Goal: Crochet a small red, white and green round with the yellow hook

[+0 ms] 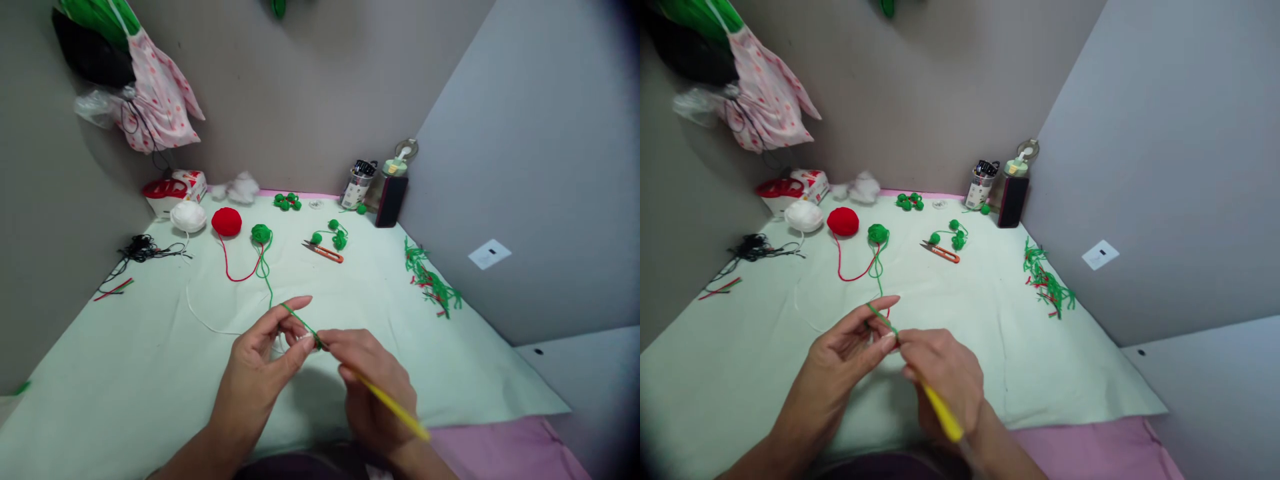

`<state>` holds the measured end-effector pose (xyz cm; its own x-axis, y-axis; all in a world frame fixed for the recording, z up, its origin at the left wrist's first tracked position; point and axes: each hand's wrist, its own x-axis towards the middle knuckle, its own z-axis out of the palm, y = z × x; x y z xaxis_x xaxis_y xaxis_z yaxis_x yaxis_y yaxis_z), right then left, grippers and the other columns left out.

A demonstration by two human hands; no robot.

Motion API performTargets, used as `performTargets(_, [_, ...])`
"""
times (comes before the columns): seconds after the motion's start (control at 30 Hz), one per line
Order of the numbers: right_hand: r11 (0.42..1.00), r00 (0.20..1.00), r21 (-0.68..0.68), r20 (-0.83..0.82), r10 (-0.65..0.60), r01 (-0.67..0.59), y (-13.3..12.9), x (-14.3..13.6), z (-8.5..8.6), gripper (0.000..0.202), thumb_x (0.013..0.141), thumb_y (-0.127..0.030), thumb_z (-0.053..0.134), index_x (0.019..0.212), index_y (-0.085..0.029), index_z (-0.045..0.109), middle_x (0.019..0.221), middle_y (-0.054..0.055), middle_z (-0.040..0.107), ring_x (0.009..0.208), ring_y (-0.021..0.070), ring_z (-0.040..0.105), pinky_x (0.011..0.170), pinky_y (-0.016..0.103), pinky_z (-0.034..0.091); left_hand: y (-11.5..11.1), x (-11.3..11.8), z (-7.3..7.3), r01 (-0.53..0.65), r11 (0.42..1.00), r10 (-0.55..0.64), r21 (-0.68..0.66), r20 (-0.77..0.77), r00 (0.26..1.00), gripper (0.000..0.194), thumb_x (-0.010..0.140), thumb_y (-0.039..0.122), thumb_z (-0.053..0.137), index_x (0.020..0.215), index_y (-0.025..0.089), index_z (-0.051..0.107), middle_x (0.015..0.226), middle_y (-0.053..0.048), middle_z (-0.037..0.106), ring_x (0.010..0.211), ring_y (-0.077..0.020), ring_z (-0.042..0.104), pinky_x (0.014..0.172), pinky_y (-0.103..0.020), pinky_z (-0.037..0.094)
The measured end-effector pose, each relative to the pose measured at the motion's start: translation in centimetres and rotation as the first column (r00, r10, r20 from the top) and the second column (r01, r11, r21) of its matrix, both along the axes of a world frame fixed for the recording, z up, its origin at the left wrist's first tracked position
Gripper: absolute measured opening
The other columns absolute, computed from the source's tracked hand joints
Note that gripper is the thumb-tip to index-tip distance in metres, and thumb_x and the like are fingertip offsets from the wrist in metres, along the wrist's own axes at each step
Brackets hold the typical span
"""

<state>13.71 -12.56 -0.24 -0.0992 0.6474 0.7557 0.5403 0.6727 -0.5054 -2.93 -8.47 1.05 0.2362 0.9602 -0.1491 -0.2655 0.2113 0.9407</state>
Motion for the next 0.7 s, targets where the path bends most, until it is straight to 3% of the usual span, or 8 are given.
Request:
performTargets(0.07, [0.994, 0.976, 0.095, 0.204, -0.076, 0.058, 0.0, 0.0, 0.0, 0.036, 0.102, -0.012, 0.060, 0.135, -0.023, 0.068, 0.110, 0.011, 0.081, 0.099, 0.0234, 0.077, 0.080, 0.035, 0.066, 0.0, 0.2, 0.1, 0.004, 0.999, -0.001, -0.035, 0.062, 0.998, 0.045, 0.078, 0.031, 0.092, 0.122, 0.031, 0.081, 0.082, 0.002, 0.066, 0.083, -0.0162, 0.058, 0.085, -0.030, 0.047])
performTargets(0.13, [0.989, 0.962, 0.126, 0.254, -0.104, 0.074, 0.0, -0.1, -0.1, 0.040, 0.099, -0.009, 0.063, 0.136, -0.024, 0.069, 0.112, 0.012, 0.080, 0.103, 0.0239, 0.076, 0.084, 0.036, 0.066, 0.1, 0.2, 0.3, 0.073, 0.989, -0.049, -0.130, 0.178, 0.983, 0.052, 0.077, 0.033, 0.093, 0.127, 0.029, 0.079, 0.084, 0.002, 0.066, 0.084, -0.0165, 0.058, 0.085, -0.030, 0.047])
performTargets(0.23, [0.998, 0.996, -0.015, -0.068, -0.061, 0.060, 0.3, -0.2, -0.2, 0.032, 0.103, -0.011, 0.057, 0.125, -0.026, 0.074, 0.102, 0.008, 0.079, 0.094, 0.0224, 0.074, 0.079, 0.036, 0.064, 0.4, 0.0, 0.6, 0.200, 0.941, -0.103, -0.274, 0.331, 0.938, 0.053, 0.078, 0.033, 0.092, 0.129, 0.022, 0.078, 0.084, 0.000, 0.066, 0.084, -0.0156, 0.058, 0.090, -0.032, 0.046])
performTargets(0.33, [0.977, 0.869, -0.188, -0.495, -0.006, -0.100, 1.1, -0.4, 0.0, 0.023, 0.107, -0.020, 0.054, 0.108, -0.026, 0.077, 0.087, 0.005, 0.074, 0.076, 0.0185, 0.069, 0.068, 0.034, 0.060, 0.5, -0.2, 0.8, 0.183, 0.945, -0.088, -0.272, 0.328, 0.941, 0.049, 0.080, 0.029, 0.090, 0.127, 0.024, 0.079, 0.084, 0.001, 0.066, 0.081, -0.0133, 0.057, 0.089, -0.030, 0.045])
performTargets(0.4, [0.960, 0.814, -0.207, -0.580, 0.036, -0.190, 1.5, -0.6, 0.2, 0.021, 0.106, -0.025, 0.058, 0.102, -0.025, 0.079, 0.087, 0.005, 0.075, 0.076, 0.0181, 0.070, 0.068, 0.032, 0.060, 0.3, -0.2, 0.9, 0.157, 0.964, -0.092, -0.216, 0.285, 0.954, 0.046, 0.081, 0.029, 0.090, 0.125, 0.028, 0.079, 0.086, 0.002, 0.067, 0.083, -0.0139, 0.060, 0.089, -0.030, 0.045])
performTargets(0.47, [0.959, 0.833, -0.201, -0.550, 0.059, -0.200, 1.6, -0.9, 0.3, 0.019, 0.105, -0.025, 0.061, 0.102, -0.026, 0.080, 0.092, 0.006, 0.078, 0.085, 0.0199, 0.073, 0.072, 0.033, 0.062, 0.1, 0.0, 0.7, 0.146, 0.976, -0.104, -0.161, 0.243, 0.964, 0.043, 0.082, 0.031, 0.090, 0.124, 0.030, 0.080, 0.086, 0.002, 0.067, 0.086, -0.0151, 0.062, 0.091, -0.031, 0.046])
performTargets(0.57, [0.983, 0.937, -0.167, -0.349, 0.015, -0.078, 1.0, -1.0, 0.0, 0.026, 0.103, -0.015, 0.062, 0.116, -0.029, 0.079, 0.099, 0.006, 0.080, 0.091, 0.0207, 0.075, 0.077, 0.034, 0.064, -0.1, 0.3, 0.3, 0.108, 0.986, -0.079, -0.127, 0.217, 0.973, 0.044, 0.080, 0.030, 0.092, 0.123, 0.034, 0.081, 0.086, 0.003, 0.067, 0.086, -0.0149, 0.061, 0.089, -0.030, 0.047])
performTargets(0.7, [0.997, 0.996, -0.057, -0.063, -0.064, 0.060, 0.2, -0.3, -0.7, 0.040, 0.099, -0.010, 0.065, 0.131, -0.032, 0.075, 0.112, 0.008, 0.079, 0.099, 0.0237, 0.075, 0.080, 0.036, 0.064, 0.4, 0.5, 0.0, 0.177, 0.956, -0.094, -0.234, 0.327, 0.940, 0.048, 0.076, 0.033, 0.095, 0.122, 0.029, 0.081, 0.088, 0.001, 0.068, 0.088, -0.0153, 0.060, 0.091, -0.030, 0.047])
